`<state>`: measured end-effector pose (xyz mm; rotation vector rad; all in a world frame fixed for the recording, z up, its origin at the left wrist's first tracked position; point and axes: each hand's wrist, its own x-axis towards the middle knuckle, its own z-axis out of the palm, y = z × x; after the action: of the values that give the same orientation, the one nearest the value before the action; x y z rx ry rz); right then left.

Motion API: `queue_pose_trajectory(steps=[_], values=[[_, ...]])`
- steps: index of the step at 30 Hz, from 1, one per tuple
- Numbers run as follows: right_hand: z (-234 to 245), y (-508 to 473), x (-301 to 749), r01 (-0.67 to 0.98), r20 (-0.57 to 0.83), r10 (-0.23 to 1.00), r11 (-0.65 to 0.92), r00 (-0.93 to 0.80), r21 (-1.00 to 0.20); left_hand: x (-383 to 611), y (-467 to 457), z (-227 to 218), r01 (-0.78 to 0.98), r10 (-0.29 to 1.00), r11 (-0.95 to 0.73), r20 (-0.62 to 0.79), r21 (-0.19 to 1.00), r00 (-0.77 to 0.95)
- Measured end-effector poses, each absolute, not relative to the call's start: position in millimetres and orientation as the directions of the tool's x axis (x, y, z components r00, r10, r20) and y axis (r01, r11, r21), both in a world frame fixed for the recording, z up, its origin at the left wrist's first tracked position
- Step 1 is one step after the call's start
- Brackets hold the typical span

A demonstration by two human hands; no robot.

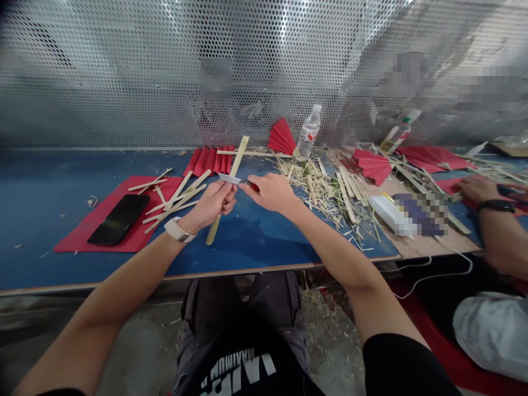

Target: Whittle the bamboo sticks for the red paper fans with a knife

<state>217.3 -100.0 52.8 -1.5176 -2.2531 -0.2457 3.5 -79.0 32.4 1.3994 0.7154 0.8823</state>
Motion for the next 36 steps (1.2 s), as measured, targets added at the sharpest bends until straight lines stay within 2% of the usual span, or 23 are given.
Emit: queue_pose_trajectory(steps=[11, 27, 30, 32, 34, 36], values=[[47, -98, 209, 0.95, 0.466, 0.857, 0.295, -0.219, -0.097, 7, -81, 40, -0.073, 0.881, -0.087, 0.111, 0.994, 0.46], [42, -95, 200, 0.947, 0.526, 0.83, 0.294, -0.185, -0.131, 10, -85, 46, -0.09, 0.894, -0.109, 0.137, 0.99, 0.427], [44, -81, 215, 0.954, 0.547, 0.834, 0.219, -0.073, -0.206, 10, -88, 41, -0.077, 0.884, -0.137, 0.157, 0.988, 0.44], [50, -66, 244, 0.939, 0.568, 0.818, 0.12, 0.09, -0.322, 11, -92, 38, -0.067, 0.858, -0.158, 0.171, 0.985, 0.484], [55, -52, 282, 0.912, 0.614, 0.759, 0.071, 0.214, -0.405, 12, -97, 35, -0.073, 0.828, -0.181, 0.192, 0.981, 0.528], [58, -43, 315, 0.9, 0.648, 0.71, 0.047, 0.275, -0.433, 13, -99, 34, -0.083, 0.809, -0.193, 0.206, 0.978, 0.551]])
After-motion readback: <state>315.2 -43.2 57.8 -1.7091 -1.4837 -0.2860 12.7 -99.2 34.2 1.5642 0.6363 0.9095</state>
